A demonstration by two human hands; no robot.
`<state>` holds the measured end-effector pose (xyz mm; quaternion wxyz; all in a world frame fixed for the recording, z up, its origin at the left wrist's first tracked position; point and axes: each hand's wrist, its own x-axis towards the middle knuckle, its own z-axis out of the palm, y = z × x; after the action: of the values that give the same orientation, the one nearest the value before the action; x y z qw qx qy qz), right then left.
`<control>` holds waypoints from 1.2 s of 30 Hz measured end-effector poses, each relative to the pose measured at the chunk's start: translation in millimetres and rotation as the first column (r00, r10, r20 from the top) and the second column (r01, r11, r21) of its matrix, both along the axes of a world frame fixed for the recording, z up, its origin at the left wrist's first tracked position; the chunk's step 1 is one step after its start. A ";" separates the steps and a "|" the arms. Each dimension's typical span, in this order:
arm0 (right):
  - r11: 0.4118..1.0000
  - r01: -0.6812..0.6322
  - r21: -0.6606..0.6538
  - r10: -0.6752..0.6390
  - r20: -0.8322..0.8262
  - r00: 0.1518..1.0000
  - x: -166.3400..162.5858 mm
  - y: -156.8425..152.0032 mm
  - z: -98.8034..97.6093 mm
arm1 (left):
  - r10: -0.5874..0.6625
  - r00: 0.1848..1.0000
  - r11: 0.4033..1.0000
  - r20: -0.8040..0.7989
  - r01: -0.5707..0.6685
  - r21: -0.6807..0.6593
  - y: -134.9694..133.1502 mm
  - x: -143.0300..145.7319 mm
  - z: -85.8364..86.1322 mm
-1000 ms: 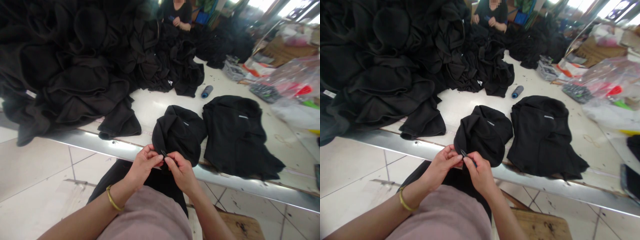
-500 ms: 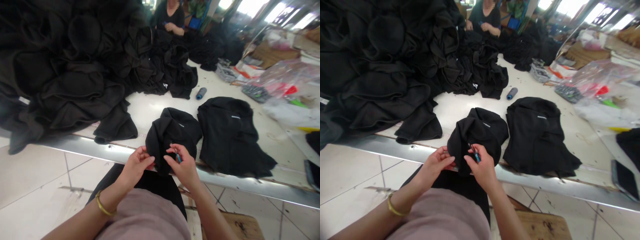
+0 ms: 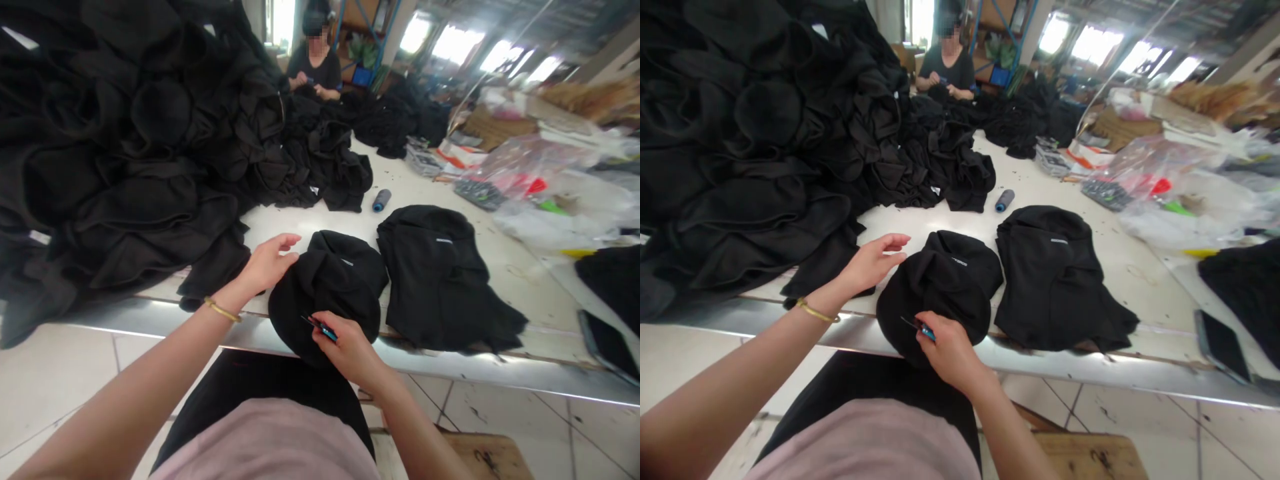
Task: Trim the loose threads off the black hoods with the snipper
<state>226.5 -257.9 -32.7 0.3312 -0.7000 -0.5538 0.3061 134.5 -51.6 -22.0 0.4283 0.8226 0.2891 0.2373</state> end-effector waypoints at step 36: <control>0.649 0.637 0.416 -0.719 0.063 0.692 22.5 23.5 4.2 | 0.357 0.896 0.788 0.262 -0.440 0.430 -18.6 -106.3 5.5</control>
<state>249.0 -234.4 -28.5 0.4804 -0.8124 -0.3291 -0.0289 28.1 -70.2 -16.5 0.1741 0.7997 0.3520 0.4542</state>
